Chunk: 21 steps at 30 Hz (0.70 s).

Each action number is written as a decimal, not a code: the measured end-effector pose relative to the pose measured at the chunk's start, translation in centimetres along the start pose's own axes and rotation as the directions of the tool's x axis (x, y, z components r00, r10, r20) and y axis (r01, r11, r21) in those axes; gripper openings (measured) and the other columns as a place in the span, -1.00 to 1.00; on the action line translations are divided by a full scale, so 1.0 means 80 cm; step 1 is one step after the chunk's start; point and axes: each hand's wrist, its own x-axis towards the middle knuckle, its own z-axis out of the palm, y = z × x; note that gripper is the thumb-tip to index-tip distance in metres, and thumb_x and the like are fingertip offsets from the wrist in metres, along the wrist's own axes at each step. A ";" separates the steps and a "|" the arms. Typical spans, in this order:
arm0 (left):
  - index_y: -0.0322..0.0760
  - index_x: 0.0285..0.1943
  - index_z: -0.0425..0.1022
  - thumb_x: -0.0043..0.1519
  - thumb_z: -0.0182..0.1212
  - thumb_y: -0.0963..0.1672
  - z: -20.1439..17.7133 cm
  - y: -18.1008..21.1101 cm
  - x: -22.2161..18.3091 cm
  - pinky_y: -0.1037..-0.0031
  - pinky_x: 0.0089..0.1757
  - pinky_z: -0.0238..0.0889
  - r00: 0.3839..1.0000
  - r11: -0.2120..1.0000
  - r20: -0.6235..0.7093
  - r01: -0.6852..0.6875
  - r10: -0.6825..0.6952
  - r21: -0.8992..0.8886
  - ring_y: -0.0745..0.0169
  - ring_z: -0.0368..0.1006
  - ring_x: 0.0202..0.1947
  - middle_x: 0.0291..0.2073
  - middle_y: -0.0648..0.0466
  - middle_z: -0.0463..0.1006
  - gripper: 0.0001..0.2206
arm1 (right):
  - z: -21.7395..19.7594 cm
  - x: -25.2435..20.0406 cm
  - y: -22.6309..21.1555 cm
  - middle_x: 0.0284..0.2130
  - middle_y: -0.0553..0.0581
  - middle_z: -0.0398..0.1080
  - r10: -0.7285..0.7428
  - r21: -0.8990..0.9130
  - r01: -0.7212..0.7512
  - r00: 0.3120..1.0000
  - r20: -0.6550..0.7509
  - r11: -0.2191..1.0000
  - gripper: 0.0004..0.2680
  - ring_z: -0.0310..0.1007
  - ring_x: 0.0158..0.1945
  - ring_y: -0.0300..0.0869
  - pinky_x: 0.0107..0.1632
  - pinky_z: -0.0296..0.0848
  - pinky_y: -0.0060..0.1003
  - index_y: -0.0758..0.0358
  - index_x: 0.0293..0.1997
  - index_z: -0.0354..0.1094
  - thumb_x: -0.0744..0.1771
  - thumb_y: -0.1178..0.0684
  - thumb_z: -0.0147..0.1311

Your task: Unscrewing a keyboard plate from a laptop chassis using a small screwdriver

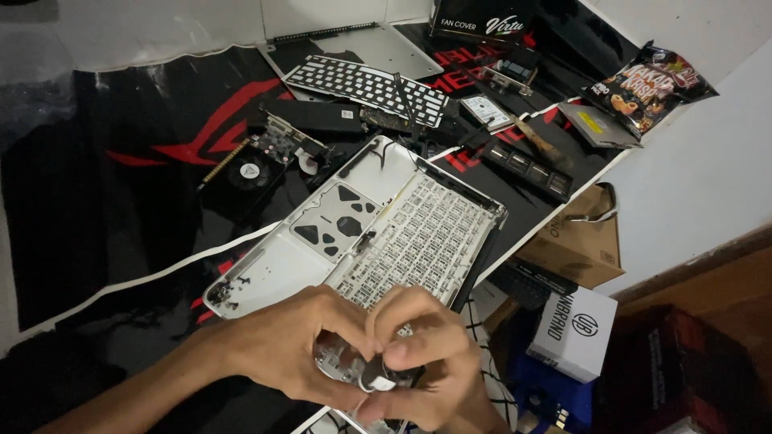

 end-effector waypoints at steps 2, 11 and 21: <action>-0.27 -0.24 0.61 0.15 0.47 -0.14 0.000 0.001 0.000 0.57 -0.49 0.12 1.000 1.000 -0.006 0.001 -0.001 -0.010 0.44 0.23 -0.54 -0.49 0.18 0.44 -0.86 | 0.003 0.009 -0.018 -0.28 0.11 0.33 0.035 0.028 -0.035 0.999 -0.023 0.999 -0.60 0.42 -0.28 -0.18 -0.16 0.49 -0.29 0.04 0.05 0.23 0.21 0.10 0.41; -0.22 -0.33 0.65 0.12 0.48 -0.14 0.001 0.000 0.000 0.55 -0.46 0.16 0.999 0.998 -0.030 0.042 -0.040 0.050 0.42 0.23 -0.55 -0.56 0.20 0.45 -0.90 | 0.004 0.009 -0.022 -0.31 0.03 0.27 0.104 -0.155 -0.122 0.987 -0.121 0.980 -0.72 0.34 -0.31 -0.23 -0.23 0.51 -0.33 0.00 -0.01 0.35 0.31 -0.19 0.32; -0.17 -0.47 0.57 0.01 0.58 -0.04 0.002 0.001 0.000 0.54 -0.49 -0.06 0.984 0.983 -0.027 0.175 -0.177 -0.049 0.50 0.16 -0.58 -0.60 0.29 0.40 -0.76 | 0.008 0.007 -0.013 -0.17 0.12 0.45 0.093 0.011 -0.093 0.996 -0.005 0.996 -0.81 0.46 -0.15 -0.14 -0.06 0.46 -0.20 0.09 0.10 0.34 0.43 -0.09 0.09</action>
